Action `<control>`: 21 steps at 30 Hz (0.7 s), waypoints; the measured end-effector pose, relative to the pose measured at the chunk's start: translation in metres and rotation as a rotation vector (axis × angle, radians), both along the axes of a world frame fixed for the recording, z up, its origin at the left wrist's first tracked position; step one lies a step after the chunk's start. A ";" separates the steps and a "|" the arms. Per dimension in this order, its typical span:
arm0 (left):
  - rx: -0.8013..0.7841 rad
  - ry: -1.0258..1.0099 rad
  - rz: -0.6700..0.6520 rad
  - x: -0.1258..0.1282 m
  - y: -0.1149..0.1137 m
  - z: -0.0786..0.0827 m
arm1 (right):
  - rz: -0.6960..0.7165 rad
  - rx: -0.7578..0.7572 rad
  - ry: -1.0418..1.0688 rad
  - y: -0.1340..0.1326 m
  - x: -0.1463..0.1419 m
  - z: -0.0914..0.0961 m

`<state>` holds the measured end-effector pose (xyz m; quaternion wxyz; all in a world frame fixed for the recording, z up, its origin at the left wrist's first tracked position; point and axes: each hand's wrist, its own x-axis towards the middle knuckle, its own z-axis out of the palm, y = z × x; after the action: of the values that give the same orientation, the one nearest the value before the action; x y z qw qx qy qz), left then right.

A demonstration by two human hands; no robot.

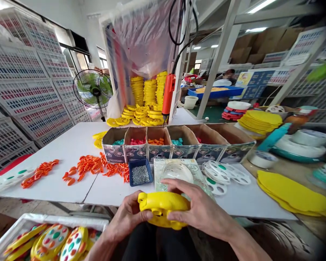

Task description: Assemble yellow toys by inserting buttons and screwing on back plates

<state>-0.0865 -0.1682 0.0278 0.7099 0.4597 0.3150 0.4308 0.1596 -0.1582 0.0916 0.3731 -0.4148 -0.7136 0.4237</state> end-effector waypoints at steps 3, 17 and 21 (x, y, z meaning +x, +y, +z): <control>-0.028 -0.119 0.104 0.004 -0.004 -0.016 | -0.140 -0.107 0.102 -0.008 0.008 -0.021; -0.171 -0.291 0.169 0.023 -0.023 -0.045 | -0.229 -0.397 0.447 -0.037 0.006 -0.083; -0.128 -0.272 0.188 0.016 -0.021 -0.050 | -0.197 -0.355 0.361 -0.036 0.010 -0.097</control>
<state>-0.0702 -0.1890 -0.0225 0.7304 0.3196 0.2844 0.5324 0.1696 -0.1943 -0.0052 0.4550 -0.4590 -0.5062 0.5710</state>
